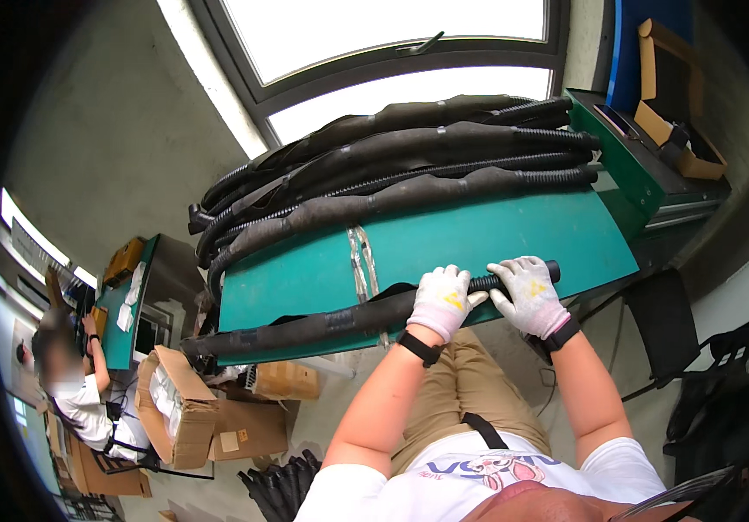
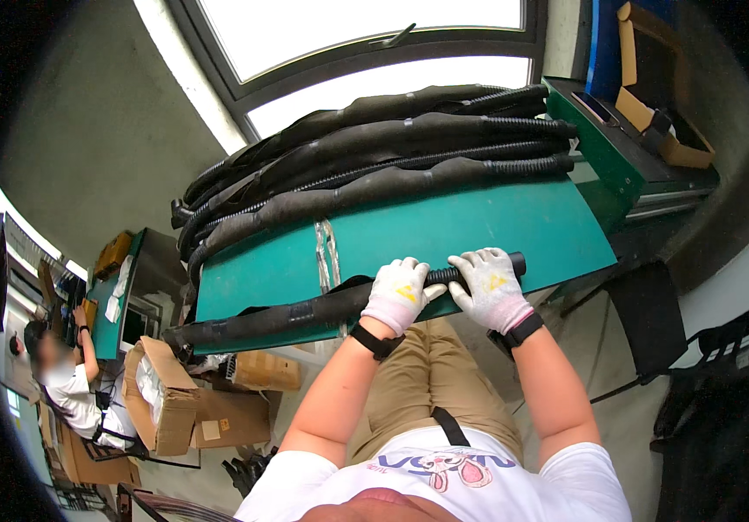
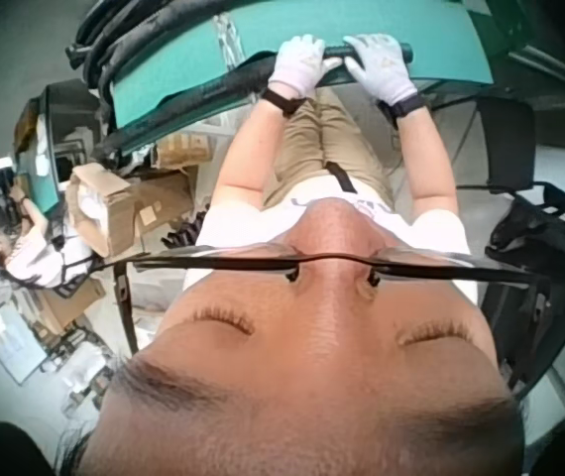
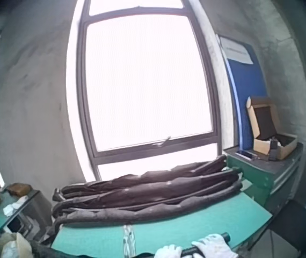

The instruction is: The recorder is assembling black corrugated tubes with protective sleeves on a green workbench.

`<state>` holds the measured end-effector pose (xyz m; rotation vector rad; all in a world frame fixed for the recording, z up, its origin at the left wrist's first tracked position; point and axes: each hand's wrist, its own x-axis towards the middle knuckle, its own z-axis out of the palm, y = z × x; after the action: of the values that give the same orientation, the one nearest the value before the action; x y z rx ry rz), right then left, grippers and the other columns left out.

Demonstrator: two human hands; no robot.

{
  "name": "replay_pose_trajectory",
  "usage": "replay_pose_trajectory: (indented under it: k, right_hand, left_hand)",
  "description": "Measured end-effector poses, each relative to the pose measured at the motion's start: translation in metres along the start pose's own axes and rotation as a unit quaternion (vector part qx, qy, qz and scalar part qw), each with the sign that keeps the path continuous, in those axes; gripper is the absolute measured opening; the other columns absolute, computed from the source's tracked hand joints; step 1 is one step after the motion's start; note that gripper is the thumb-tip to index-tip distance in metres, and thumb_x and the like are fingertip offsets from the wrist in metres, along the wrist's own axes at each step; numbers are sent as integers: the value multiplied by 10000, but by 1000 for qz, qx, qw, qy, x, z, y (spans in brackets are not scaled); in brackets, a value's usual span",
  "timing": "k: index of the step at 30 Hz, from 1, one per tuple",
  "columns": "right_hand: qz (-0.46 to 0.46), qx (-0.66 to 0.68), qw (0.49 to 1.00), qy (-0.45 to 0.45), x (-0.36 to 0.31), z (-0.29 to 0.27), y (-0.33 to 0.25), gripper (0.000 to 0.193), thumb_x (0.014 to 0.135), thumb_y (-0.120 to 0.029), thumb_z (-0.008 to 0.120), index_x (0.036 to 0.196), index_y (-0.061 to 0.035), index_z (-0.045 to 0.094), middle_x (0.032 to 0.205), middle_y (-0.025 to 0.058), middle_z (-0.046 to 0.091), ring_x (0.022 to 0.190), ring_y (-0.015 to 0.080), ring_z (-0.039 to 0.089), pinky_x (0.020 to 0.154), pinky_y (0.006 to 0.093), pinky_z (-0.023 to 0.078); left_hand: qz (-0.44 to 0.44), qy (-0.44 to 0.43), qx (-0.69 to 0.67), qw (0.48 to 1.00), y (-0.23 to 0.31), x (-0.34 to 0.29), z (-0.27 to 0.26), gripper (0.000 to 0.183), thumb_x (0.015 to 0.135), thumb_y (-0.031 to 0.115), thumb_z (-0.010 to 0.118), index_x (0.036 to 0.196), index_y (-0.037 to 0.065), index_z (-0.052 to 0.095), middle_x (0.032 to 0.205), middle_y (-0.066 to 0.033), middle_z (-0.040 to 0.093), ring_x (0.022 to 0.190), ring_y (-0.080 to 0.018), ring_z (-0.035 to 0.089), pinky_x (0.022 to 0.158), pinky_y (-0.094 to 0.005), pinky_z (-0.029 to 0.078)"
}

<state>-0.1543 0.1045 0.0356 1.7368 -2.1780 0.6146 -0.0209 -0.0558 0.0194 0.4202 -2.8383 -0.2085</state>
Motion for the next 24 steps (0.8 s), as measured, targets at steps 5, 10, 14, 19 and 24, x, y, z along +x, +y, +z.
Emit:
replay_pose_trajectory:
  k: [5,10,14,19,24]
  right_hand:
    - [-6,5,1000,4,4,3,-3,368,853,-310,657,1123,-63,694,1057,142,701,1073,323,639,1047,484,415]
    - [92,-58,994,-17,15,19,-12,272,784,-292,644,945,-79,697,961,139,696,970,319,640,952,466,435]
    - [99,-81,992,-19,20,30,-7,242,803,-301,636,904,-90,700,936,123,700,939,307,652,905,458,447]
    - [131,-120,983,-47,28,41,-1,243,930,-319,603,864,-104,695,902,80,700,908,286,665,847,435,463]
    - [86,-64,993,49,21,33,0,251,952,-317,619,920,-83,703,1017,102,676,1001,289,646,914,466,467]
  left_hand:
    - [54,21,-81,995,-16,-10,-7,509,876,334,762,1303,74,665,1171,-153,682,1073,-328,670,918,-445,536]
    - [56,41,-9,998,-3,-22,-2,675,867,220,735,1487,76,510,1335,-124,637,1300,-300,572,1104,-452,430]
    - [3,51,91,995,14,-28,4,707,879,314,747,1501,88,497,1382,-133,604,1339,-315,529,1150,-517,364]
    - [-15,19,77,997,13,-12,3,692,858,466,767,1414,108,563,1227,-104,642,1175,-278,592,1040,-469,421]
    - [4,-21,69,997,0,7,0,532,861,550,746,1156,115,667,1020,-82,691,991,-267,668,859,-424,496]
